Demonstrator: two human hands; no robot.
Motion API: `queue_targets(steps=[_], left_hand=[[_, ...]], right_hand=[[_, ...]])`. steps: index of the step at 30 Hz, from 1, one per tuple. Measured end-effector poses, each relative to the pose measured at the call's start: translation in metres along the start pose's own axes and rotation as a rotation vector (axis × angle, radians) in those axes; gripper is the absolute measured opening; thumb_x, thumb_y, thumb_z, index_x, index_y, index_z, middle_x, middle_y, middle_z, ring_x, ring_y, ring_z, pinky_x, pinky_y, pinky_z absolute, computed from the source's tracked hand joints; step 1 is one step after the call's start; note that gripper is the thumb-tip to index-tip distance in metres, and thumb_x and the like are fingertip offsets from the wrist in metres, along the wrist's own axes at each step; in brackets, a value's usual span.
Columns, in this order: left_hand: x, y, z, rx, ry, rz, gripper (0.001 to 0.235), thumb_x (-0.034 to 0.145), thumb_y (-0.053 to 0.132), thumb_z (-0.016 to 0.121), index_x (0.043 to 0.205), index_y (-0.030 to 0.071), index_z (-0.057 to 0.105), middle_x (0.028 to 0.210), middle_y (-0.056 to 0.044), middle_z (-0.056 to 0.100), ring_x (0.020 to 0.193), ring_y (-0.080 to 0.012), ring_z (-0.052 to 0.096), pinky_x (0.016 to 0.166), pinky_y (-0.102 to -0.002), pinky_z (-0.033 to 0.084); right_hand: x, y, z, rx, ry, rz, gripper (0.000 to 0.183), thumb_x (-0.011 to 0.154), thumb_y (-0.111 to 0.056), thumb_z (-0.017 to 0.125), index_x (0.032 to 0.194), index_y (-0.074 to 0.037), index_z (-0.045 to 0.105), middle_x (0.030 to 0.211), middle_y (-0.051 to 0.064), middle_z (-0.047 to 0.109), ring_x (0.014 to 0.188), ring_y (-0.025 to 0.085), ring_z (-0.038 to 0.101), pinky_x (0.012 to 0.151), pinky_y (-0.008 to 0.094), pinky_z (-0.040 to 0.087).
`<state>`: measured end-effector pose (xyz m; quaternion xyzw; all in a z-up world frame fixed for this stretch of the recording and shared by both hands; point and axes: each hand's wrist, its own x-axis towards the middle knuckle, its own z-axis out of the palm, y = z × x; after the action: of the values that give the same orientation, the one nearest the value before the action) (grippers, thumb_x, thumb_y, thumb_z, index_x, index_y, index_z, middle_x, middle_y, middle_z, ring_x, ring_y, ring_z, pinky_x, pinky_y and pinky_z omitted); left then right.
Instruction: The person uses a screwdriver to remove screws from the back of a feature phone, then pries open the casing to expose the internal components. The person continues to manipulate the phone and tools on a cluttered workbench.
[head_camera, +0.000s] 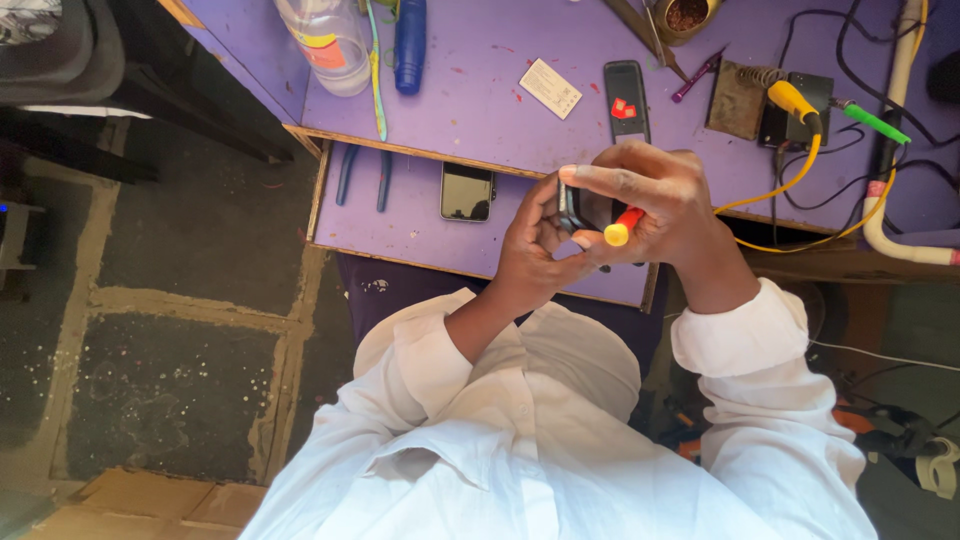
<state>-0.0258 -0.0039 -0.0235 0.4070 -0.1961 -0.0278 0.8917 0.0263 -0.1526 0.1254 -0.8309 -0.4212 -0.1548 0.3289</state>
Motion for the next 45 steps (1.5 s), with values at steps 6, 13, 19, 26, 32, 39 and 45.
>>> queue_targets(steps=[6,13,19,26,32,39,45], left_hand=[[0.004,0.01,0.007,0.02,-0.004,-0.02,0.09,0.088,-0.004,0.081,0.161,0.009,0.03,0.148,-0.01,0.053,0.137,-0.0198,0.057,0.119,-0.039,0.05],[0.018,0.044,0.022,0.315,0.191,-0.235,0.081,0.086,0.008,0.085,0.154,0.006,0.042,0.126,-0.011,0.056,0.111,-0.0165,0.062,0.094,-0.035,0.06],[0.018,0.06,0.029,0.662,0.166,-0.117,0.078,0.085,0.015,0.088,0.151,0.01,0.047,0.134,-0.011,0.052,0.108,-0.017,0.065,0.088,-0.029,0.061],[0.012,0.077,0.041,0.829,0.071,-0.03,0.077,0.085,0.014,0.088,0.151,0.01,0.05,0.129,-0.011,0.058,0.092,-0.0171,0.066,0.076,-0.028,0.059],[0.009,0.092,0.05,0.804,0.063,-0.046,0.069,0.088,0.011,0.086,0.148,0.007,0.053,0.125,-0.012,0.06,0.085,-0.0139,0.069,0.068,-0.024,0.059],[0.009,0.099,0.054,0.694,0.056,-0.087,0.063,0.089,0.006,0.086,0.145,0.005,0.056,0.12,-0.012,0.061,0.08,-0.0116,0.068,0.067,-0.023,0.058],[0.007,0.094,0.058,0.376,0.05,-0.278,0.054,0.095,-0.002,0.076,0.144,0.0,0.054,0.124,-0.012,0.06,0.096,-0.0126,0.072,0.074,-0.023,0.063]], right_hand=[[-0.013,0.006,0.0,0.018,-0.015,0.064,0.053,0.091,-0.045,0.078,0.131,-0.012,0.07,0.089,0.009,0.067,0.073,0.021,0.066,0.063,0.031,0.051],[-0.055,0.039,0.044,0.547,0.179,0.414,0.06,0.112,-0.049,0.056,0.151,-0.002,0.055,0.124,0.011,0.067,0.104,0.015,0.063,0.091,0.029,0.051],[-0.1,0.031,0.105,0.999,0.586,0.684,0.069,0.11,-0.058,0.047,0.149,-0.001,0.051,0.13,0.011,0.064,0.113,0.019,0.065,0.097,0.036,0.056],[-0.113,0.017,0.124,1.305,0.86,0.687,0.062,0.11,-0.057,0.037,0.139,-0.004,0.052,0.127,0.013,0.066,0.111,0.026,0.068,0.097,0.043,0.058],[-0.125,0.012,0.124,1.46,0.917,0.659,0.063,0.113,-0.057,0.038,0.143,-0.003,0.052,0.127,0.016,0.066,0.108,0.027,0.068,0.097,0.044,0.057],[-0.127,0.005,0.118,1.481,0.859,0.662,0.075,0.104,-0.066,0.039,0.142,-0.002,0.051,0.128,0.02,0.065,0.115,0.033,0.068,0.096,0.045,0.057],[-0.125,-0.018,0.099,1.329,0.925,0.576,0.076,0.108,-0.067,0.038,0.142,0.0,0.049,0.123,0.02,0.06,0.11,0.032,0.066,0.095,0.042,0.057]])
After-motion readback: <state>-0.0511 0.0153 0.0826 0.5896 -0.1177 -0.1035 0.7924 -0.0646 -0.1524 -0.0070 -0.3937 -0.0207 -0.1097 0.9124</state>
